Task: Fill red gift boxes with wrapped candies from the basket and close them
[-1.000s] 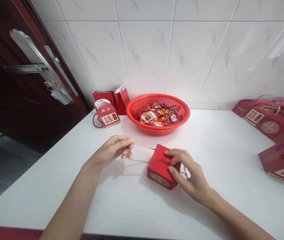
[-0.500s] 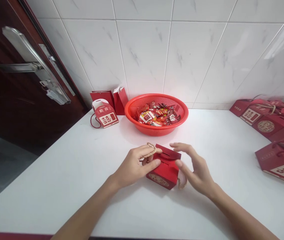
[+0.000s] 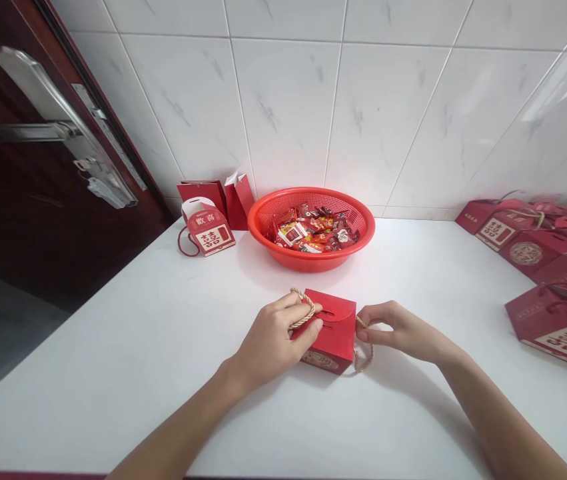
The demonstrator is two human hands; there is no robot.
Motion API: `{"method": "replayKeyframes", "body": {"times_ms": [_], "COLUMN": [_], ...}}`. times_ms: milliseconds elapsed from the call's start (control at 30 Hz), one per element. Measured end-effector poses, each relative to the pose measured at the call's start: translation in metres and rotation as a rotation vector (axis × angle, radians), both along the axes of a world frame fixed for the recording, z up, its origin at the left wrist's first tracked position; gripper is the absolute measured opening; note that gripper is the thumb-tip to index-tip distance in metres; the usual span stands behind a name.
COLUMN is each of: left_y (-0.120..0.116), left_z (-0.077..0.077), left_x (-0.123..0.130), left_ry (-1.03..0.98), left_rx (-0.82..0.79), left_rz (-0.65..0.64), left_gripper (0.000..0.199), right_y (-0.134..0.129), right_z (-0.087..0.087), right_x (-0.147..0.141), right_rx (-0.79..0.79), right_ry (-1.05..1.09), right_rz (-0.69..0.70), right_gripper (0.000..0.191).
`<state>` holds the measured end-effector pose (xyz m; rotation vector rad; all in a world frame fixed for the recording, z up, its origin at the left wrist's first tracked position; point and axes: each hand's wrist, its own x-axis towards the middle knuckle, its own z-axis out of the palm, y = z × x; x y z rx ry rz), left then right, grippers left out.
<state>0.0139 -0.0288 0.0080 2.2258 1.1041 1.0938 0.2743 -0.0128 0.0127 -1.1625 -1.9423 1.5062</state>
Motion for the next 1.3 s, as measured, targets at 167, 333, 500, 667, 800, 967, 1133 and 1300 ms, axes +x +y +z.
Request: {"method": "replayKeyframes", "body": {"times_ms": [167, 333, 500, 667, 800, 967, 1133, 1300], "left_y": [-0.004, -0.01, -0.012, -0.01, -0.009, -0.011, -0.011, -0.011], "left_z": [0.001, 0.011, 0.02, 0.017, 0.014, 0.015, 0.011, 0.006], "left_x": [0.004, -0.001, -0.01, -0.006, -0.006, -0.008, -0.006, -0.006], "left_ry": [-0.022, -0.147, -0.213, -0.164, -0.196, -0.167, -0.123, -0.151], "left_rx": [-0.014, -0.04, 0.024, 0.07, 0.077, 0.14, 0.227, 0.271], "left_rz": [0.024, -0.015, -0.172, -0.158, -0.068, -0.116, -0.112, -0.1], "left_gripper": [0.016, 0.022, 0.037, 0.039, 0.035, 0.049, 0.053, 0.043], "right_y": [-0.004, -0.012, -0.015, -0.012, -0.011, -0.013, -0.012, -0.006], "right_z": [0.013, 0.026, 0.048, 0.063, 0.06, 0.054, 0.054, 0.055], "right_x": [0.009, -0.002, -0.025, -0.056, -0.08, -0.096, -0.092, -0.067], "right_rx": [-0.031, 0.075, 0.113, 0.194, 0.262, 0.319, 0.274, 0.216], "right_ry": [0.402, 0.571, 0.465, 0.237, 0.168, 0.208, 0.363, 0.52], "right_rz": [-0.096, -0.144, -0.11, -0.072, -0.18, -0.213, -0.343, -0.454], "right_gripper": [0.025, 0.017, 0.019, 0.032, 0.038, 0.019, 0.019, 0.019]}}
